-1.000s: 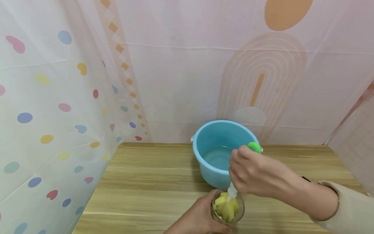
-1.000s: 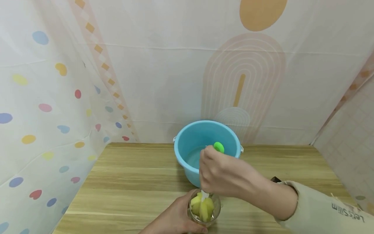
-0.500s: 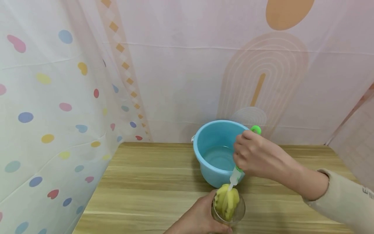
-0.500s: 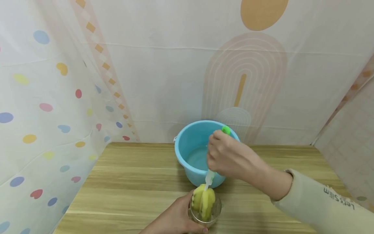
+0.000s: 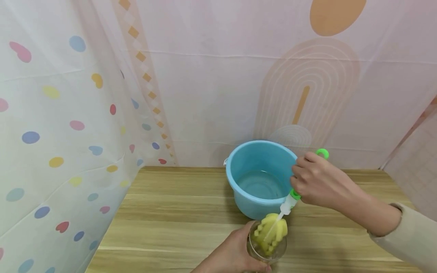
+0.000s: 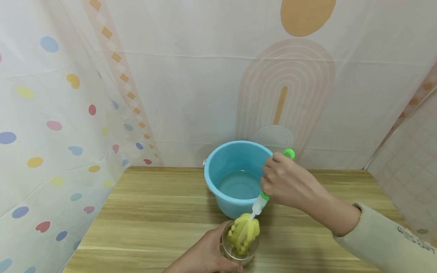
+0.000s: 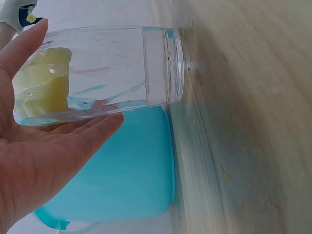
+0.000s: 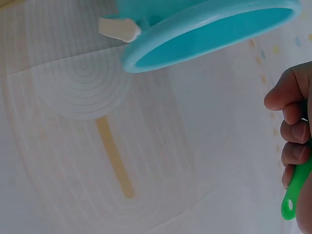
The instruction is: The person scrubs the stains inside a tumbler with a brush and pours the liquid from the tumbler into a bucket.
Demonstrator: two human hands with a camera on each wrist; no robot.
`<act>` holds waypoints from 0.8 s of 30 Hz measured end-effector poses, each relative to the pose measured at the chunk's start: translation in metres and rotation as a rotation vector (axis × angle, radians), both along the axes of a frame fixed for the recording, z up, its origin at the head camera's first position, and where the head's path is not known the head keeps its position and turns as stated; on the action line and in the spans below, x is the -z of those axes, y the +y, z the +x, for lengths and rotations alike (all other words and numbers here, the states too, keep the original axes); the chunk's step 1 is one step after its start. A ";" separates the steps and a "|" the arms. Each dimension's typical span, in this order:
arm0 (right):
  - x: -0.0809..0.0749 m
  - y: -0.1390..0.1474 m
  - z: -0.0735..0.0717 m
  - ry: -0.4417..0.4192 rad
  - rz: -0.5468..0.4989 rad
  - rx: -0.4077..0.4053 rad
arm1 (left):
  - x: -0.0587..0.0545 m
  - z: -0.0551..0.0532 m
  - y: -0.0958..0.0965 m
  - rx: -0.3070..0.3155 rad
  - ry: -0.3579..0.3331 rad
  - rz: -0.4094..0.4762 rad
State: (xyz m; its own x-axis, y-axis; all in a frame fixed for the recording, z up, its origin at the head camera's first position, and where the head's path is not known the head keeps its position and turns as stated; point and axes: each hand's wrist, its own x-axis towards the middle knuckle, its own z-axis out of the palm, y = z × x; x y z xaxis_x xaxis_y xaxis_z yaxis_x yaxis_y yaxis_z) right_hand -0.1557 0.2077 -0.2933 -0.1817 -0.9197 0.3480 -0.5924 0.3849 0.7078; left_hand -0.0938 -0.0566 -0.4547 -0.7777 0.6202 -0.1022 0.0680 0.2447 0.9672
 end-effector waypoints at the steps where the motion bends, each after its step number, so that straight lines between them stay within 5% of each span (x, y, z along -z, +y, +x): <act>1: 0.001 0.003 0.001 -0.004 -0.011 -0.004 | 0.000 0.000 0.000 0.004 -0.006 0.003; 10: 0.002 0.016 0.019 -0.026 -0.074 -0.053 | -0.002 -0.001 -0.001 -0.009 -0.041 -0.017; 24: -0.024 -0.007 0.050 0.101 0.075 -0.045 | 0.001 0.000 -0.001 0.003 0.019 0.017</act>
State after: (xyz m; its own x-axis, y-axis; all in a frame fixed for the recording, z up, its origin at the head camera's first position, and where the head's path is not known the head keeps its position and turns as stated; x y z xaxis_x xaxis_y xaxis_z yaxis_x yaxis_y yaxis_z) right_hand -0.1057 0.2007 -0.2697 -0.1077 -0.9502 0.2925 -0.5321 0.3036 0.7904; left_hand -0.0942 -0.0576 -0.4554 -0.7775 0.6241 -0.0772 0.0870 0.2283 0.9697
